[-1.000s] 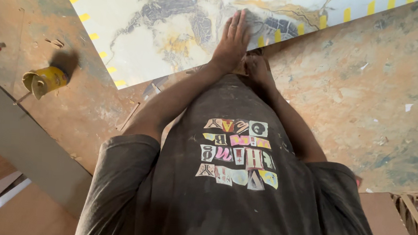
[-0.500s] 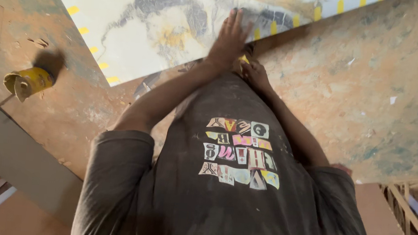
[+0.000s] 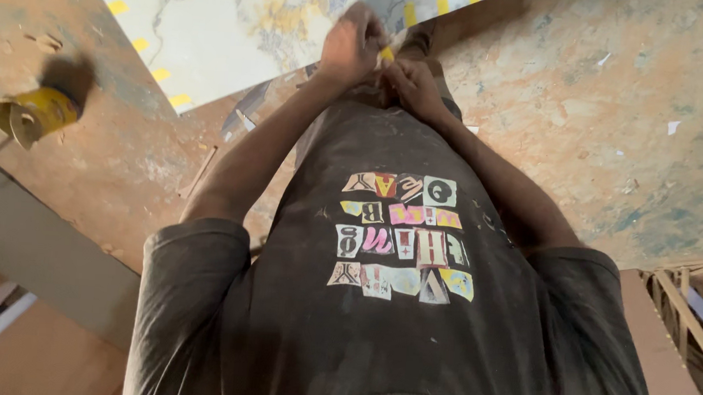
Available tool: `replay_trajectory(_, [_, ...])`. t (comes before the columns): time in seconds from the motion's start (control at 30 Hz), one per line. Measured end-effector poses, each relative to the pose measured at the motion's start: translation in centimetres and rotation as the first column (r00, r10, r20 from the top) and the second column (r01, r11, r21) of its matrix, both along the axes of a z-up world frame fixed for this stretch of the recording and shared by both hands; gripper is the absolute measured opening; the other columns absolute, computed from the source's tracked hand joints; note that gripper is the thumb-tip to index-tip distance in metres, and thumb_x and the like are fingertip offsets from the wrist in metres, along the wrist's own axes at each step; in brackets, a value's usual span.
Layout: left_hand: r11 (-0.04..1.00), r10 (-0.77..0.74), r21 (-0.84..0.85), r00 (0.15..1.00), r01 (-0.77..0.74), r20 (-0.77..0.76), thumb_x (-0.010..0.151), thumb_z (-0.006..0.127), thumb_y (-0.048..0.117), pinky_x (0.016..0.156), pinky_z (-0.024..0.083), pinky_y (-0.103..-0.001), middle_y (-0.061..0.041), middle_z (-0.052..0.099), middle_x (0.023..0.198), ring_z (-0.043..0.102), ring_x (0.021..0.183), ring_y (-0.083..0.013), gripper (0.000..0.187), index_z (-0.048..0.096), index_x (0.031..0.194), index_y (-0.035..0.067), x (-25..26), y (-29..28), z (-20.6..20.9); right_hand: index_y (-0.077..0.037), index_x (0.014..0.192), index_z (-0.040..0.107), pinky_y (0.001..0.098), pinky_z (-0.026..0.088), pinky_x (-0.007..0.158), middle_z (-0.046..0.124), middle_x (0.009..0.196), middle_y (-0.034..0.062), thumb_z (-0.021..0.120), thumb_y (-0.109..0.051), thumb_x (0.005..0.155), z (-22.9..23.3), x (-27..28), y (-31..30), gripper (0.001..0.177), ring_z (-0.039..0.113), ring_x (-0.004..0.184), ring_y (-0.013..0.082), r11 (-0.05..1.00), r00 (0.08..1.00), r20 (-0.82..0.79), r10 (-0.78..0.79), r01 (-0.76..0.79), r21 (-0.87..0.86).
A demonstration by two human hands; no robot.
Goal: The person applies yellow tape to the edges of a large marble-patterned sheet. They use a metal ruler to guide the tape and a utility knife to cut it, then smooth the tape down with their hands.
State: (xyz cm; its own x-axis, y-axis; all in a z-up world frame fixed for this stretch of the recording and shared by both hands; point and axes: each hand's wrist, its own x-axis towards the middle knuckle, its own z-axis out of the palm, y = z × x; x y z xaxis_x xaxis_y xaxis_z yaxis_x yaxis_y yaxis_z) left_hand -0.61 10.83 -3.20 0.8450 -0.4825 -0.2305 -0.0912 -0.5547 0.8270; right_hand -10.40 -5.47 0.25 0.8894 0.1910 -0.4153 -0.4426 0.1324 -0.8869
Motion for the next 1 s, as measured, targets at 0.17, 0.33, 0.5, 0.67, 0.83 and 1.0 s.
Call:
replay_trajectory(0.17, [0.989,0.112,0.031,0.863,-0.146,0.493,0.072,0.085,0.011,0.09,0.04,-0.047,-0.005,0.058,0.114,0.053,0.106,-0.0301,0.029,0.063,0.09,0.016,0.3,-1.0,0.6,-0.005,0.078,0.058,0.0267,0.04,0.044,0.052,0.057,0.0026,0.046,-0.032,0.113,-4.9,0.5,1.0,0.046,0.048,0.045,0.0107,0.987,0.972,-0.177,-0.157,0.16,0.004])
replay_trajectory(0.33, [0.979,0.164,0.036,0.876,-0.202,0.453,0.07,0.08,0.004,0.092,0.039,-0.048,-0.007,0.056,0.118,0.052,0.109,-0.032,0.044,0.068,0.11,0.012,1.1,-1.5,1.8,-0.008,0.087,0.058,0.0261,0.044,0.056,0.055,0.067,0.0017,0.041,-0.034,0.114,-11.3,-0.3,0.2,0.041,0.054,0.059,0.0103,0.992,0.993,0.071,-0.097,0.091,0.093])
replay_trajectory(0.5, [0.972,0.218,0.016,0.933,-0.232,0.287,0.086,0.082,0.011,0.098,0.053,-0.045,0.001,0.065,0.124,0.059,0.114,-0.0287,0.032,0.071,0.115,0.018,2.3,-1.1,1.3,-0.008,0.076,0.058,0.0275,0.046,0.055,0.058,0.064,0.0025,0.039,-0.035,0.113,-14.4,0.0,0.0,0.049,0.057,0.058,0.011,0.999,0.976,0.215,-0.033,0.024,0.042])
replay_trajectory(0.67, [0.996,-0.071,0.077,0.847,0.035,0.527,0.098,0.077,0.017,0.11,0.05,-0.044,-0.003,0.048,0.16,0.05,0.139,-0.0299,0.044,0.066,0.14,0.012,1.7,-0.6,2.1,-0.008,0.067,0.057,0.0291,0.043,0.053,0.053,0.056,0.0029,0.048,-0.035,0.11,-12.7,0.1,0.0,0.052,0.054,0.052,0.0125,0.935,0.996,-0.035,-0.076,0.059,-0.35])
replay_trajectory(0.83, [0.92,-0.371,0.331,0.747,0.212,0.551,0.086,0.072,0.027,0.116,0.038,-0.059,-0.024,0.03,0.16,0.034,0.147,-0.0452,0.071,0.048,0.147,0.0,0.7,0.0,3.3,-0.008,0.07,0.06,0.0293,0.042,0.052,0.053,0.057,0.001,0.042,-0.036,0.111,-12.2,0.3,0.2,0.052,0.051,0.052,0.0112,0.981,0.992,0.079,-0.099,0.111,-0.161])
replay_trajectory(1.0, [0.791,-0.541,0.609,0.525,0.052,0.657,0.104,0.062,0.025,0.12,0.041,-0.057,-0.03,0.023,0.166,0.032,0.15,-0.0503,0.068,0.036,0.161,0.0,0.9,-1.0,-0.6,-0.002,0.068,0.057,0.0349,0.044,0.055,0.055,0.059,0.0096,0.048,-0.032,0.115,-15.2,0.5,-0.3,0.057,0.056,0.055,0.0196,0.953,0.995,0.057,-0.083,0.096,-0.289])
